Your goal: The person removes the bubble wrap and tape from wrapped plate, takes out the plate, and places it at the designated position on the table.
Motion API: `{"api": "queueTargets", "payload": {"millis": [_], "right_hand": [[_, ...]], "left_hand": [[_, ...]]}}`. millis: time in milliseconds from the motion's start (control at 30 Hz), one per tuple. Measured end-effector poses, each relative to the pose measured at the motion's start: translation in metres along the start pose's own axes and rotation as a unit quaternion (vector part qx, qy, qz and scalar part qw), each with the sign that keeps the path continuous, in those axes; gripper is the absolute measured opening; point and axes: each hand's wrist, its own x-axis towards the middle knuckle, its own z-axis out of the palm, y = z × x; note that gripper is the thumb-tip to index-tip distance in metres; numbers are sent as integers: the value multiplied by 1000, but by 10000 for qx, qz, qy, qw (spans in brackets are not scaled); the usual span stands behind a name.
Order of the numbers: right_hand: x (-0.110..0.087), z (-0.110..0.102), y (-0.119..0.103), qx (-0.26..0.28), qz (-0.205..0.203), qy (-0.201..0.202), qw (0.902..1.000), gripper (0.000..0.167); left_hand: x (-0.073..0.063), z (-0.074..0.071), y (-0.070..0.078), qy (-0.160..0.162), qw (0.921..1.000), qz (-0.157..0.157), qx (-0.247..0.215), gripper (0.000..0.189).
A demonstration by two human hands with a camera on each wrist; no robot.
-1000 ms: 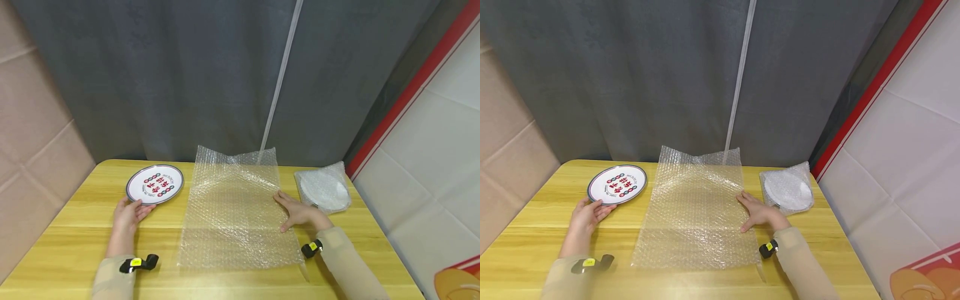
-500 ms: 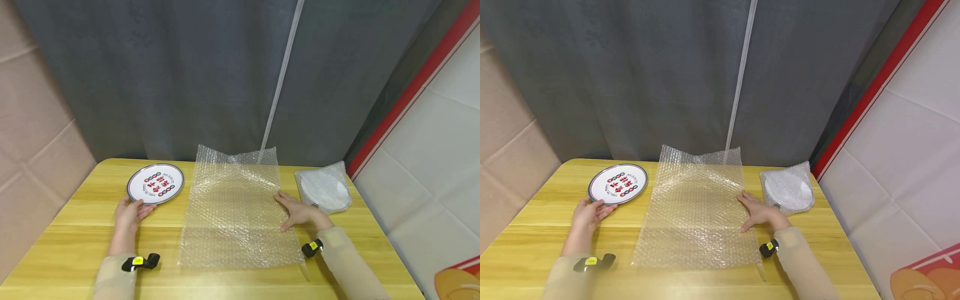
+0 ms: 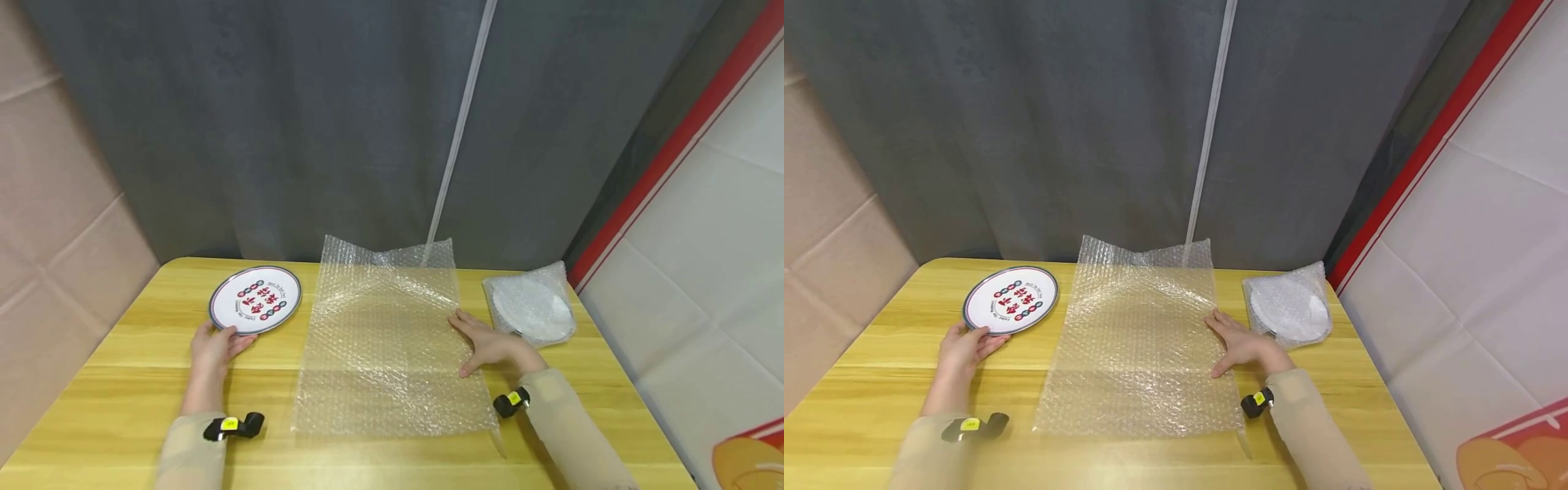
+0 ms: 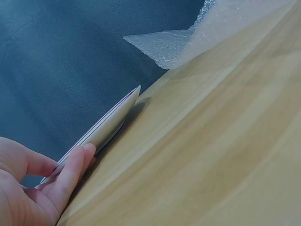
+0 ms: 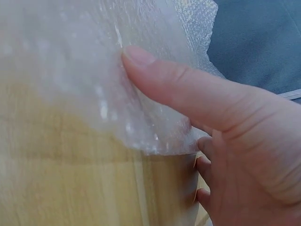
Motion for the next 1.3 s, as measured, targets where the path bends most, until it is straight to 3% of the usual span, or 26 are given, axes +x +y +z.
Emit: {"api": "queueTargets", "payload": {"millis": [300, 600, 967, 1167, 1300], "right_hand": [[-2, -1, -3, 92, 77, -71, 9999, 116], [-1, 0, -2, -156, 57, -46, 9999, 118], [-9, 4, -4, -435, 45, 304, 9986, 113], [-18, 10, -5, -600, 139, 513, 9968, 103], [-23, 12, -7, -515, 56, 677, 9964, 95]], "left_hand": [[-1, 1, -1, 44, 9999, 15, 93, 70], [-8, 0, -4, 100, 9994, 125, 313, 71], [-16, 3, -4, 175, 9946, 510, 882, 77], [-18, 3, -3, 170, 9925, 649, 1022, 79], [-21, 3, -3, 213, 9876, 768, 1356, 77]]}}
